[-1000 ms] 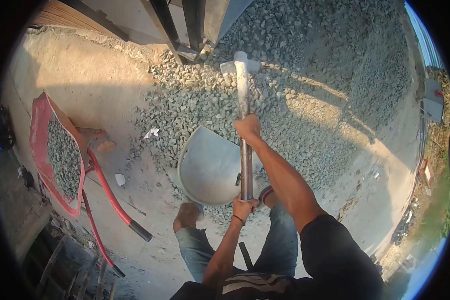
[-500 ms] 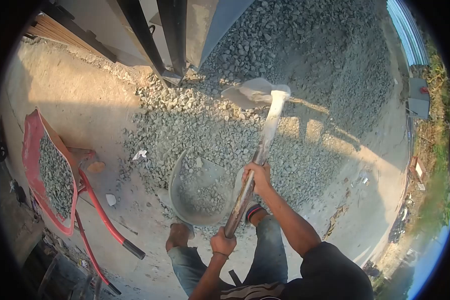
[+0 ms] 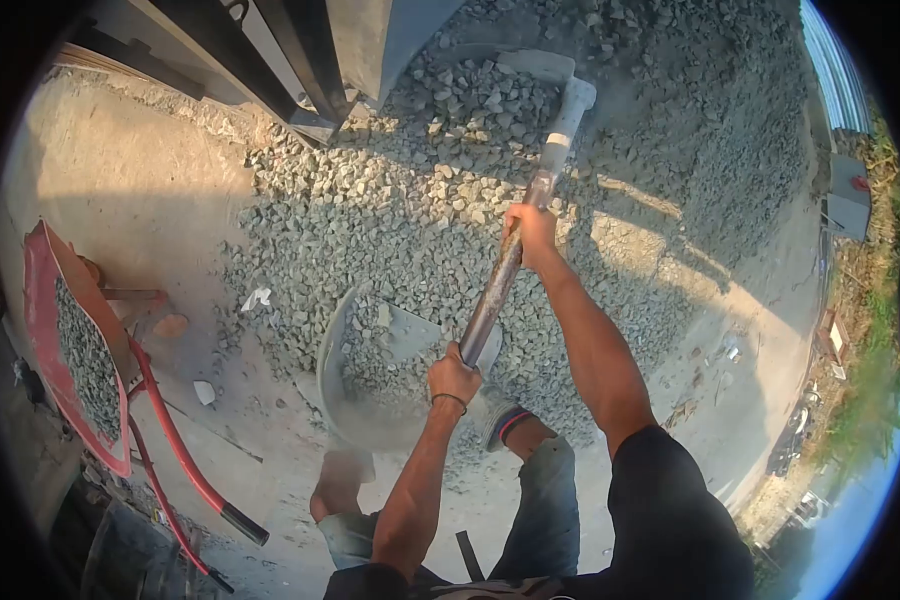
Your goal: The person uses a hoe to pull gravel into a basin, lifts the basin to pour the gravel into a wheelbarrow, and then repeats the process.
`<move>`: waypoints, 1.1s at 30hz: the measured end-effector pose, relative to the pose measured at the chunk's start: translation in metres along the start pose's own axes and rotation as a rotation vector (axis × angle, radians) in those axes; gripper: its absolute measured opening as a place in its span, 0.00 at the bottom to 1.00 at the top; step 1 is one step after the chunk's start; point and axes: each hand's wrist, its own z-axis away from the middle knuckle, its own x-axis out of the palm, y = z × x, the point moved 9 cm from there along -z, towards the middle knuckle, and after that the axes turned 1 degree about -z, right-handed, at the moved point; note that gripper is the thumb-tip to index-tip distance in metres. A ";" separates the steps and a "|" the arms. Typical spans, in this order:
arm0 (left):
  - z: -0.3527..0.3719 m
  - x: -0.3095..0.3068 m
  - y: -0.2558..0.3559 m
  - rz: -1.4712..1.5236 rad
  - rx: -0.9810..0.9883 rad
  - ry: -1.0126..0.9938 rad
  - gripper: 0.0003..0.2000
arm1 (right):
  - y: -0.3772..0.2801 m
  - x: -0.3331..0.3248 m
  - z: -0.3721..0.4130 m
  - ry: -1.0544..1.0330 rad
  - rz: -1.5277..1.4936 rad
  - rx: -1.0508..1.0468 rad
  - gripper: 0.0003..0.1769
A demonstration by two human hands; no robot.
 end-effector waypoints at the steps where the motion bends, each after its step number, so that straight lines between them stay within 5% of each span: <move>1: 0.021 0.010 -0.010 0.026 -0.012 -0.012 0.17 | 0.019 -0.008 0.016 0.024 0.031 0.050 0.04; 10: 0.235 -0.015 -0.125 -0.171 -0.393 -0.247 0.15 | 0.269 -0.036 0.168 0.025 -0.029 0.546 0.06; 12: 0.277 -0.029 -0.149 -0.331 -0.372 -0.224 0.16 | 0.284 -0.033 0.219 -0.011 -0.015 0.622 0.05; 18: 0.239 -0.052 -0.087 -0.315 -0.200 -0.167 0.16 | 0.304 -0.072 0.329 -0.009 0.008 0.804 0.06; 21: 0.261 -0.062 -0.057 -0.292 -0.231 -0.185 0.16 | 0.245 -0.086 0.299 -0.020 -0.094 0.619 0.06; 23: 0.257 -0.067 -0.040 -0.271 -0.242 -0.188 0.16 | 0.131 -0.075 0.234 0.026 -0.268 0.435 0.06; 28: -0.013 -0.118 0.144 -0.172 0.327 0.270 0.13 | -0.175 -0.024 0.054 -0.154 -0.500 -0.236 0.05; 31: -0.104 -0.161 0.223 -0.189 0.388 0.332 0.14 | -0.280 0.005 -0.005 -0.076 -0.308 -0.308 0.09; 33: -0.121 -0.145 0.215 -0.133 0.380 0.242 0.14 | -0.275 0.008 -0.053 -0.006 -0.196 -0.354 0.07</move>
